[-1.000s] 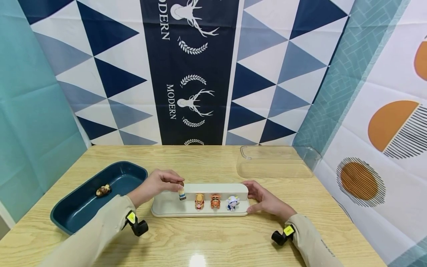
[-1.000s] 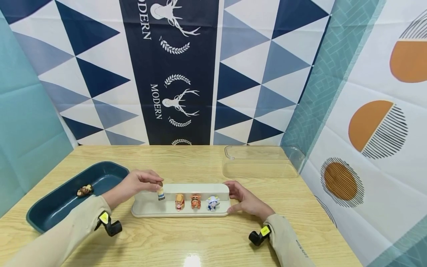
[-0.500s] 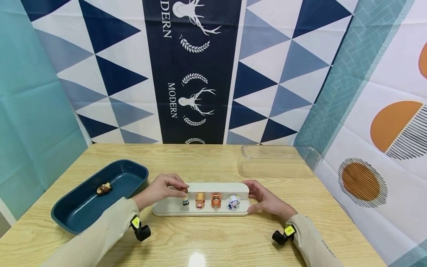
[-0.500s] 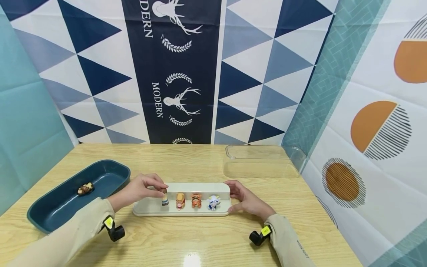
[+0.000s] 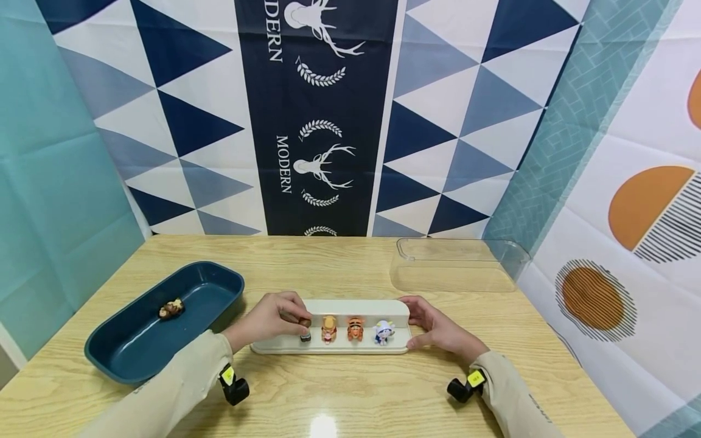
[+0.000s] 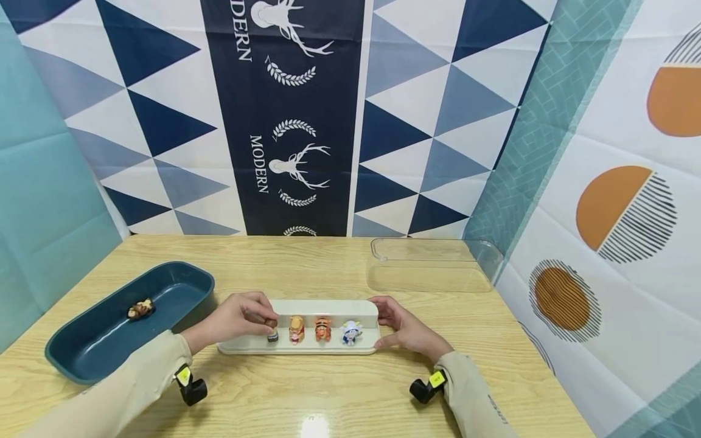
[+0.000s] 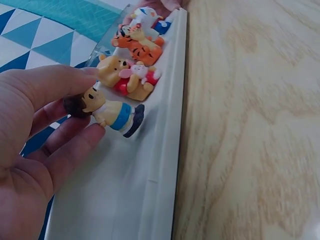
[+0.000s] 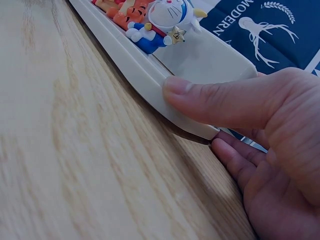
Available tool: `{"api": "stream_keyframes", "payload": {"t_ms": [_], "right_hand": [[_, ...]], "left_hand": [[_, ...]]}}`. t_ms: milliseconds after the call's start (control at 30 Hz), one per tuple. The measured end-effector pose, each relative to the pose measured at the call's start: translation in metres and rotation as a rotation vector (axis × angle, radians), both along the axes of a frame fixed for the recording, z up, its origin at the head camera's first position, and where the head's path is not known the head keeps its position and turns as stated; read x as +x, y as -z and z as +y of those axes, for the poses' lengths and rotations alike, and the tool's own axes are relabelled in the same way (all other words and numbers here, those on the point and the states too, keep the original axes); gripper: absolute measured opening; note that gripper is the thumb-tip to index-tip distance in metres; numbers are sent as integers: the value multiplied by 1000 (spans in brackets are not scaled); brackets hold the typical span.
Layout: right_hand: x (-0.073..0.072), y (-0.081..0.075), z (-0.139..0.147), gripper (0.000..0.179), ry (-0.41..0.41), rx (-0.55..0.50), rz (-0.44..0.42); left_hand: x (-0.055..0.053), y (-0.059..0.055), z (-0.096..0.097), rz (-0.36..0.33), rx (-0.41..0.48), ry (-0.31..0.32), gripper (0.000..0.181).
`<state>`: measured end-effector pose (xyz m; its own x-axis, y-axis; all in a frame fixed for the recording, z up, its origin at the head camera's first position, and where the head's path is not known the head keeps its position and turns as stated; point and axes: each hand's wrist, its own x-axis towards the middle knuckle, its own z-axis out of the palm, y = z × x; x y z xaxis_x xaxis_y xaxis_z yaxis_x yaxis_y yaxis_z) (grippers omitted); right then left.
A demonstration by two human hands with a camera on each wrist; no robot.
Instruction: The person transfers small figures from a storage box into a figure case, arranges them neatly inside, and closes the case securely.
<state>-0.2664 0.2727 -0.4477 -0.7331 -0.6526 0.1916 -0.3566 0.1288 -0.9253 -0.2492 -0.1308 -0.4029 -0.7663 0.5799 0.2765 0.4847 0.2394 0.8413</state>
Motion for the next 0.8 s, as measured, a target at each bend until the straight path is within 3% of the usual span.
{"api": "stream_keyframes", "payload": {"t_ms": [167,333,567,800], "right_hand": [[0,0,0,84,-1,3,5],[1,0,0,84,-5,0,4],[0,0,1,84,3,1,-1],[0,-1,0,84,1,4,2]], "left_hand": [[3,2,3,9,-19,-2,20],[4,0,3,78,-66,1,19],[7,-6,4,273,-218,-2,19],[9,-10,3,517,-420,-73,20]]}}
